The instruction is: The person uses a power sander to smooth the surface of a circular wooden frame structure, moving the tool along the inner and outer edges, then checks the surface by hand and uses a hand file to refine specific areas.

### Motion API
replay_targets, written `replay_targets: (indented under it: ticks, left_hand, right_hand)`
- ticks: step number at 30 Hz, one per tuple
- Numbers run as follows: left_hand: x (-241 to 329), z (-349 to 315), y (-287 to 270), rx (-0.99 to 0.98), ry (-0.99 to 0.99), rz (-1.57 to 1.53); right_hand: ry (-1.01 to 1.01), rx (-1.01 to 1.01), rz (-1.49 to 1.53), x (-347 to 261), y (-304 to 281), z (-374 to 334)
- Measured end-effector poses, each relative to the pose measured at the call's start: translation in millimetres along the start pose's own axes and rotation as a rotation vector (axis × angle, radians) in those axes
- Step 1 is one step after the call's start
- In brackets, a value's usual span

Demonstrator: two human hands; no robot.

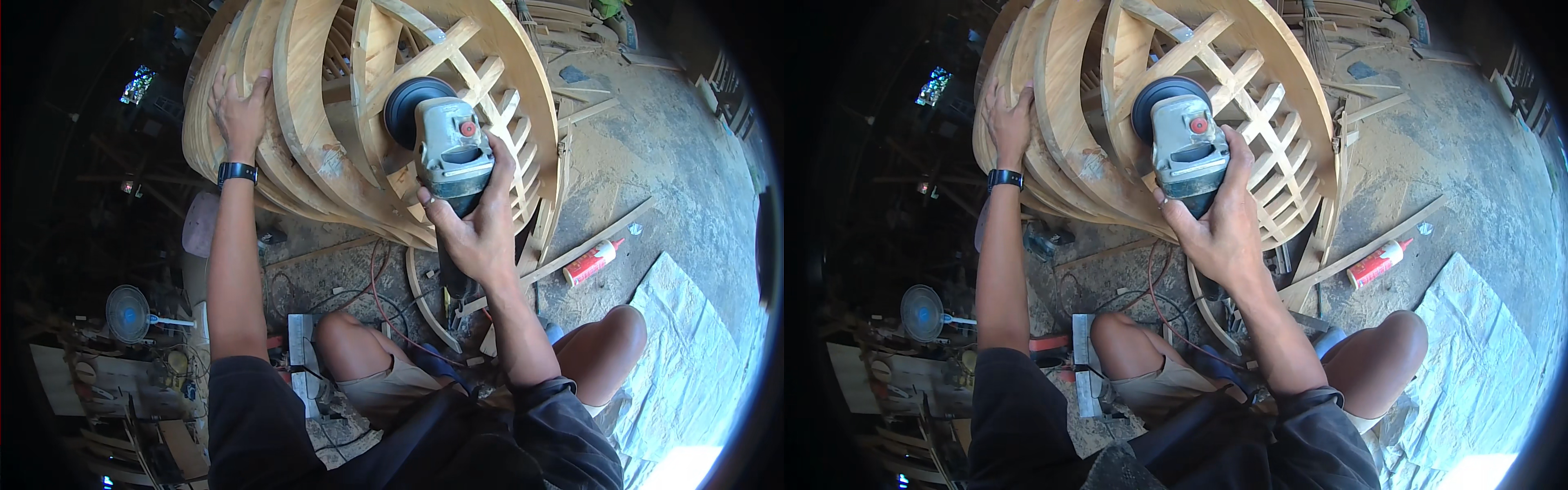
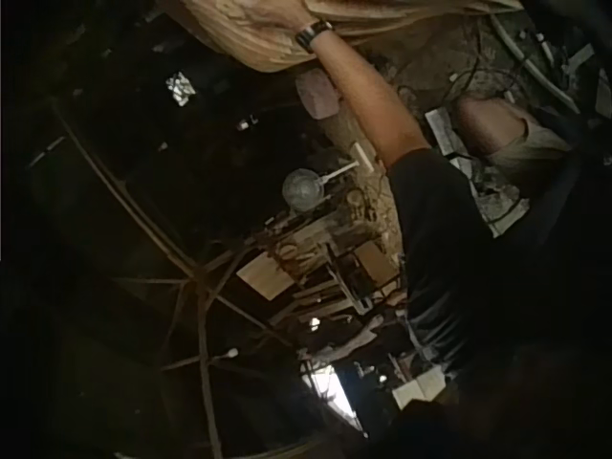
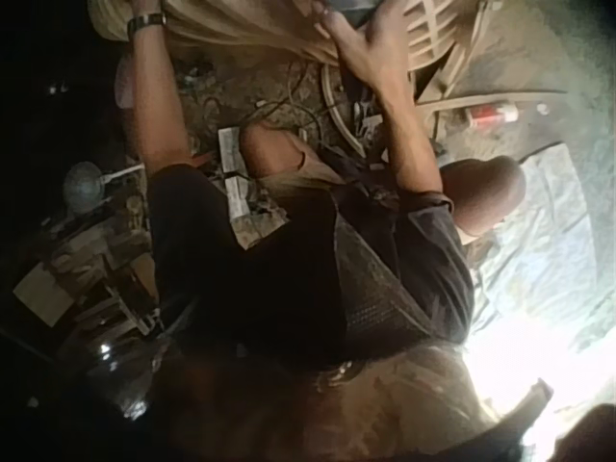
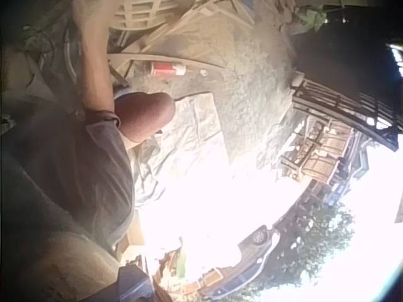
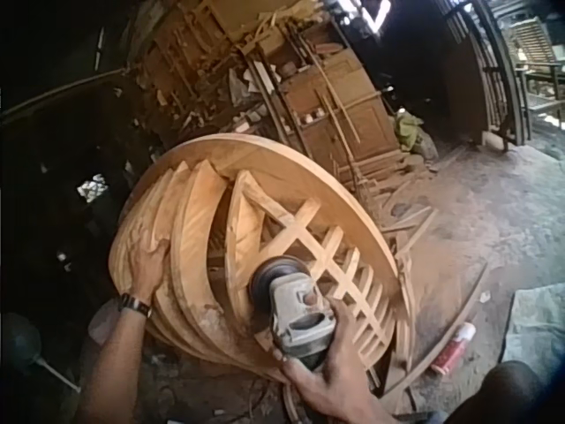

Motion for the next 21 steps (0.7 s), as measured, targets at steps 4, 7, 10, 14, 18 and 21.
replay_targets:
  ticks: [4,7,10,14,18,21]
  left_hand:
    - [3.3,0.3,0.0,-0.002,-0.001,0.003]
    - [6.5,1.9,0.0,0.004,0.002,-0.001]
    - [3.9,-0.1,-0.9,0.009,0.012,-0.02]
    - [2.6,0.0,-1.7,0.0,0.018,-0.023]
    - [5.1,-0.8,-1.6,0.01,-0.007,-0.03]
    - [6.7,1.3,-2.0,0.019,0.017,-0.008]
  right_hand:
    - [-0.107,0.174,-0.103,5.4,-19.1,-4.9]
    - [-0.15,0.194,-0.11,16.4,-28.0,-10.4]
    - [-0.281,0.066,-0.336,0.7,-10.8,-12.9]
    - [-0.22,-0.002,-0.379,-8.8,-6.2,1.8]
    - [-0.193,0.063,-0.274,-17.1,-26.5,23.2]
    - [-0.129,0.094,-0.186,-16.0,-44.0,38.9]
Point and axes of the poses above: each hand's wrist, its own z-axis towards the middle knuckle, its own y-axis out of the palm, x = y × z, the point moved 7 cm from there along z, towards the middle knuckle, and after that the axes turned 8 degrees about y, right-handed, at the moved point
